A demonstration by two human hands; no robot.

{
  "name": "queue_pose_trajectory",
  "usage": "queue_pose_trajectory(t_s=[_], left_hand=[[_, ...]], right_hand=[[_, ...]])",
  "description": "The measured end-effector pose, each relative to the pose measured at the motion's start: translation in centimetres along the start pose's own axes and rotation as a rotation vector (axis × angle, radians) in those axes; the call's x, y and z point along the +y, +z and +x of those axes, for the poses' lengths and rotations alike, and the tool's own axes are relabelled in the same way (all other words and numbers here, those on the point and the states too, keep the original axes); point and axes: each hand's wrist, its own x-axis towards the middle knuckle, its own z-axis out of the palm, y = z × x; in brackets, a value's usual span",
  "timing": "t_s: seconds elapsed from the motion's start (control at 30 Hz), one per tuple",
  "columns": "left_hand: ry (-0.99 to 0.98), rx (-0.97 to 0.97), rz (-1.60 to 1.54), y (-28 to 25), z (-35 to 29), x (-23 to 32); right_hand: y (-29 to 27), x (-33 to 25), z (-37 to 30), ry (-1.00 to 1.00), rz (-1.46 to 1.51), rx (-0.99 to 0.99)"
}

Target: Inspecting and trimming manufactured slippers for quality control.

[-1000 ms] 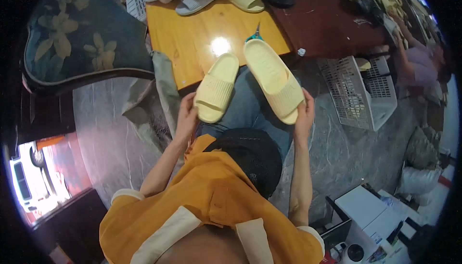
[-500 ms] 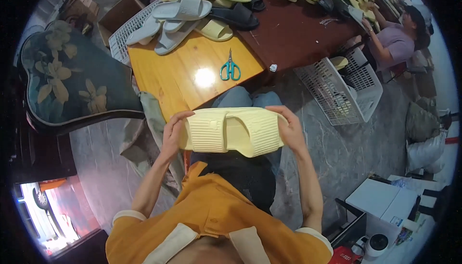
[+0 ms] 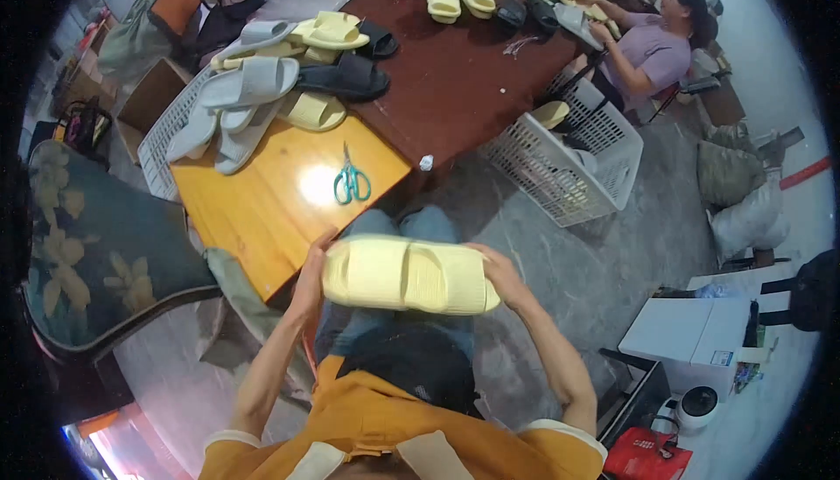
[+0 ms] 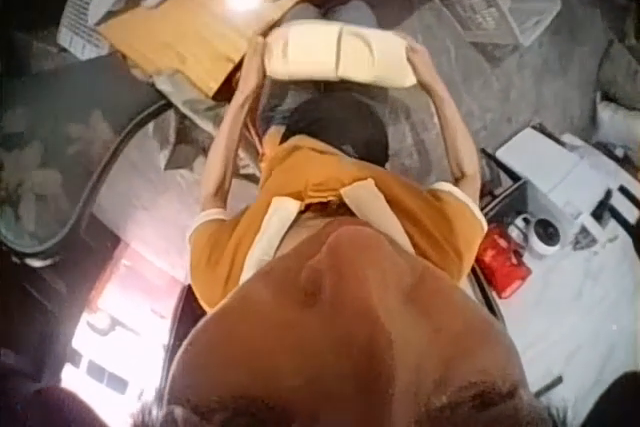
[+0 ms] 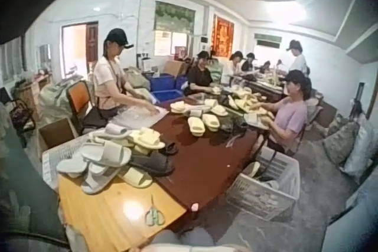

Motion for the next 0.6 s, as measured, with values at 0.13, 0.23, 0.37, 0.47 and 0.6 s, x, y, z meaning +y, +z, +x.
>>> queue_pose_trajectory(t_s=[0.13,0.23,0.37,0.47,0.6], left_hand=[[-0.03,0.048,0.217,-0.6,2.5,-2.8],[0.275,-0.029,0.59,0.0,4.3,-4.5],[0.27,0.137,0.847,-0.4,8.5,-6.1],[0.31,0.177,0.955,-0.5,11.9,-6.4],[0.4,0.203,0.9,-0.5,14.3,-7.2]], right_hand=[[-1.8,-0.5,4.0,-0.113,0.443,0.342],[-1.5,0.1,7.0,-0.067,0.51,0.362],[-3.5,-1.2,11.7,0.126,0.523,0.373],[-8.7,-6.7,21.0,-0.037,0.652,0.305],[-16.9,-22.0,33.2,-0.378,0.722,0.039]])
